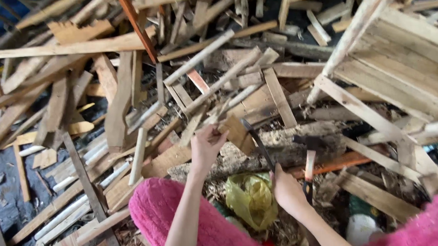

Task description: Splitting small pieces of wood into kindling using a hammer and a hand blade

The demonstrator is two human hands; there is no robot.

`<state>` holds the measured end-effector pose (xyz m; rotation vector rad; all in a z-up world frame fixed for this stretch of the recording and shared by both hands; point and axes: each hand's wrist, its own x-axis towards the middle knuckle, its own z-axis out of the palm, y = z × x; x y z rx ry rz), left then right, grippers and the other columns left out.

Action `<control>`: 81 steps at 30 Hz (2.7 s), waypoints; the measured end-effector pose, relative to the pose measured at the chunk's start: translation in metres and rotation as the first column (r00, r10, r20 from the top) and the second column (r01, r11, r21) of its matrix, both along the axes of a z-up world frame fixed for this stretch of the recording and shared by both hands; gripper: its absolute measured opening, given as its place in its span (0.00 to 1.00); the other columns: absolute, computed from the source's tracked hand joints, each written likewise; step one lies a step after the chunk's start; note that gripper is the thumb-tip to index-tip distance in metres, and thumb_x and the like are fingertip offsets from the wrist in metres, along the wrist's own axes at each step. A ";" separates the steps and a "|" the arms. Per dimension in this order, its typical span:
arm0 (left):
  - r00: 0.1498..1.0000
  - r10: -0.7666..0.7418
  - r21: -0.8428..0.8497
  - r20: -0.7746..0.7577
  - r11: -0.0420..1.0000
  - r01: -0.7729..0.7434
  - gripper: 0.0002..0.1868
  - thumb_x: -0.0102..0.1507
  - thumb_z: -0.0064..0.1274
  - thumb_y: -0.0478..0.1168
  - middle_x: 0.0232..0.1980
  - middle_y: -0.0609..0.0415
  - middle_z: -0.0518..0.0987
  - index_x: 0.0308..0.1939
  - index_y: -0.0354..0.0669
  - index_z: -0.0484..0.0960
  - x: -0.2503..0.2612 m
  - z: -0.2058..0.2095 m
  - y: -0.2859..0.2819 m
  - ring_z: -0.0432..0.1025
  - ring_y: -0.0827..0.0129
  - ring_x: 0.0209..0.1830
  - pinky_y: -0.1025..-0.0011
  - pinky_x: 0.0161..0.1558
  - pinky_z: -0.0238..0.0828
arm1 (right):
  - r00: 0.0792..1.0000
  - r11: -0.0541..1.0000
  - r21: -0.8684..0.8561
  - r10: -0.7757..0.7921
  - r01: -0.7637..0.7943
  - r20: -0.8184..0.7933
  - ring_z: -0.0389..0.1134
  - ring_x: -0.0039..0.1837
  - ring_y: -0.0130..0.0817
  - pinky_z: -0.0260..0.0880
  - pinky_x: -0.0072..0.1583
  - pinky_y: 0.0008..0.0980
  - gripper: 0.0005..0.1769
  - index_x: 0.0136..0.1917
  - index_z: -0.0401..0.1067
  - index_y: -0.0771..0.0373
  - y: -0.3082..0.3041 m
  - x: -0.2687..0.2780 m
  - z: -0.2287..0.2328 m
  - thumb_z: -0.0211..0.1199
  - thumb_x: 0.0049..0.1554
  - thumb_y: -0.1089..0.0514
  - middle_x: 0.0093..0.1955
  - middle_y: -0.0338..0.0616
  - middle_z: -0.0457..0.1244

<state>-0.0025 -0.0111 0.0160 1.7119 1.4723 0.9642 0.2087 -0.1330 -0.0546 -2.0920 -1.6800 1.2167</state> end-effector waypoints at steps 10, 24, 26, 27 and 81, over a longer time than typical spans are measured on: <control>0.999 -0.016 0.029 -0.033 0.999 0.017 0.07 0.58 0.63 0.30 0.38 0.49 0.86 0.39 0.37 0.82 -0.009 -0.012 -0.011 0.81 0.70 0.32 0.77 0.41 0.85 | 0.979 0.993 -0.052 -0.111 0.104 -0.173 0.62 0.24 0.30 0.64 0.23 0.24 0.16 0.65 0.59 0.71 -0.010 0.006 0.074 0.44 0.67 0.60 0.32 0.48 0.65; 0.997 0.060 -0.070 -0.057 0.996 -0.064 0.05 0.59 0.63 0.32 0.33 0.51 0.86 0.38 0.37 0.84 -0.014 -0.008 -0.011 0.77 0.74 0.25 0.80 0.31 0.80 | 0.550 0.925 -0.365 -0.361 0.108 -0.753 0.51 0.24 0.27 0.51 0.27 0.29 0.10 0.44 0.63 0.64 0.002 0.008 0.001 0.51 0.68 0.59 0.24 0.35 0.53; 0.999 0.032 -0.052 0.024 0.998 -0.031 0.06 0.60 0.62 0.28 0.37 0.49 0.87 0.40 0.35 0.83 -0.017 -0.011 -0.009 0.79 0.72 0.27 0.82 0.34 0.84 | 0.903 0.987 -0.132 -0.140 0.094 -0.406 0.57 0.25 0.27 0.55 0.29 0.29 0.20 0.68 0.67 0.58 0.004 0.004 0.025 0.46 0.65 0.60 0.29 0.39 0.63; 0.999 0.039 -0.051 0.022 0.998 -0.038 0.06 0.60 0.62 0.28 0.37 0.49 0.87 0.40 0.35 0.83 -0.016 -0.005 -0.012 0.79 0.72 0.27 0.82 0.34 0.84 | 0.904 0.987 -0.131 -0.134 0.087 -0.407 0.57 0.25 0.27 0.55 0.29 0.29 0.20 0.68 0.67 0.58 0.000 0.007 0.048 0.46 0.65 0.60 0.29 0.39 0.63; 0.965 0.190 -0.188 0.182 0.970 -0.155 0.07 0.59 0.66 0.31 0.33 0.44 0.83 0.34 0.36 0.81 -0.022 -0.014 -0.030 0.78 0.65 0.33 0.67 0.47 0.81 | 0.999 0.996 0.070 0.052 -0.052 -0.002 0.75 0.47 0.64 0.76 0.47 0.58 0.24 0.70 0.61 0.65 -0.006 -0.018 -0.006 0.42 0.61 0.62 0.42 0.66 0.70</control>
